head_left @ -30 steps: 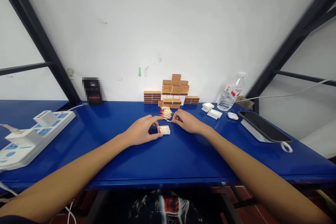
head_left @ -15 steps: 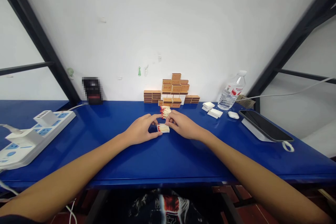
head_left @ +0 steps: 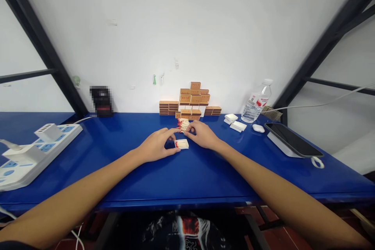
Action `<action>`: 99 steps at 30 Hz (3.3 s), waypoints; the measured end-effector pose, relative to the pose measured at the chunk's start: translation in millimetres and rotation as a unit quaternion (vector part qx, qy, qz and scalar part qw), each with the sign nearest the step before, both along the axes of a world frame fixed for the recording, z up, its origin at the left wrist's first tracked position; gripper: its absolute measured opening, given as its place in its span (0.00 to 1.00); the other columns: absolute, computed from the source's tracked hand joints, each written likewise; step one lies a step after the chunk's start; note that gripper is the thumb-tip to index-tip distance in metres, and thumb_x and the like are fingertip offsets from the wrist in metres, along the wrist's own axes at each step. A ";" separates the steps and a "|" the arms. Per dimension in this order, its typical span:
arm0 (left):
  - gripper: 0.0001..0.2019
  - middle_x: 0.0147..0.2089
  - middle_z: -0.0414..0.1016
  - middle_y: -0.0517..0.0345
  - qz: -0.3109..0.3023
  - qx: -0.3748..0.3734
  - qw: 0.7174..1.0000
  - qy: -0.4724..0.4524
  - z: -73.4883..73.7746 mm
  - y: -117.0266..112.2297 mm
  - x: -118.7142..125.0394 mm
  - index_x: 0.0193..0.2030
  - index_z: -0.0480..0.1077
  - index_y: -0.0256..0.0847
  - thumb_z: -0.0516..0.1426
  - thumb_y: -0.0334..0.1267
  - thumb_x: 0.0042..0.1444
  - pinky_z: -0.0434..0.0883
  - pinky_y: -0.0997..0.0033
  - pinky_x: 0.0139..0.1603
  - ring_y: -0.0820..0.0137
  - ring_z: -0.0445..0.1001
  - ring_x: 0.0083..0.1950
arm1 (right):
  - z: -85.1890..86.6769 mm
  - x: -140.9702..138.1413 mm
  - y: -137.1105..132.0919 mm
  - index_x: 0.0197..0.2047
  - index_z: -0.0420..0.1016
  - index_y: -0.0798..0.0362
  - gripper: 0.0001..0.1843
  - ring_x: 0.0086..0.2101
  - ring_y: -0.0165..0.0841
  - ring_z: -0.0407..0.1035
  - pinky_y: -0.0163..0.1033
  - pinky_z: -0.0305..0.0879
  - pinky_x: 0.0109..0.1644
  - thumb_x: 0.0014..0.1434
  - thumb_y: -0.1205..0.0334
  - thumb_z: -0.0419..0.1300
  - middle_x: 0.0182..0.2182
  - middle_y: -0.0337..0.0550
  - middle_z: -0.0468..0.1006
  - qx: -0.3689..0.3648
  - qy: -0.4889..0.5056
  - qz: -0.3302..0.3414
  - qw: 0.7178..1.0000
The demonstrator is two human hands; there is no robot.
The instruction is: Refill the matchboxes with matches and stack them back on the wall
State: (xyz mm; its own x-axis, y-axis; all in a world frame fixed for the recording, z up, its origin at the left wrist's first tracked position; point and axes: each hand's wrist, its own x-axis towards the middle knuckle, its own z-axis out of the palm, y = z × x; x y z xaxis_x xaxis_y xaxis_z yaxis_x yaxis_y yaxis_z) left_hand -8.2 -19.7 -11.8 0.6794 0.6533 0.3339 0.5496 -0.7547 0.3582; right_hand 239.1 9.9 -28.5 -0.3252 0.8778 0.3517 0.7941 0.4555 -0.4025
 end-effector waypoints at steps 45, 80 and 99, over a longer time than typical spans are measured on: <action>0.31 0.47 0.79 0.55 0.013 0.003 1.000 -0.024 1.7 1.0 -0.6 0.69 0.62 0.50 0.64 0.45 0.61 0.73 0.59 0.50 0.60 0.77 0.49 | 15.8 -8.3 -24.9 0.39 0.71 0.52 0.06 0.37 0.34 0.66 0.38 0.64 0.42 0.70 0.62 0.57 0.37 0.42 0.69 -0.029 0.050 0.183 0.981; 0.32 0.46 0.78 0.57 0.008 -0.003 1.000 -0.011 3.1 -0.9 -0.9 0.70 0.61 0.49 0.65 0.45 0.61 0.73 0.60 0.50 0.61 0.75 0.48 | -2.3 12.0 6.6 0.40 0.74 0.54 0.05 0.40 0.37 0.69 0.41 0.65 0.47 0.70 0.64 0.59 0.41 0.46 0.71 0.011 -0.058 0.091 0.994; 0.32 0.46 0.79 0.58 0.012 0.003 1.000 -0.006 1.8 0.1 -1.3 0.69 0.61 0.49 0.65 0.44 0.61 0.72 0.60 0.51 0.61 0.75 0.48 | 14.1 1.8 -20.1 0.40 0.73 0.52 0.05 0.38 0.34 0.68 0.39 0.65 0.44 0.70 0.65 0.57 0.39 0.43 0.70 -0.014 0.021 0.183 0.983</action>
State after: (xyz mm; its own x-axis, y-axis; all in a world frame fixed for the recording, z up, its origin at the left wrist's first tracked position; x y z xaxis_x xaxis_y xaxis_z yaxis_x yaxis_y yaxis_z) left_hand -9.5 -19.6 -10.0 0.6590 0.6677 0.3463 0.5639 -0.7432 0.3601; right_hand 240.9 -10.2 -14.4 -0.6070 0.7136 0.3498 0.5611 0.6965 -0.4473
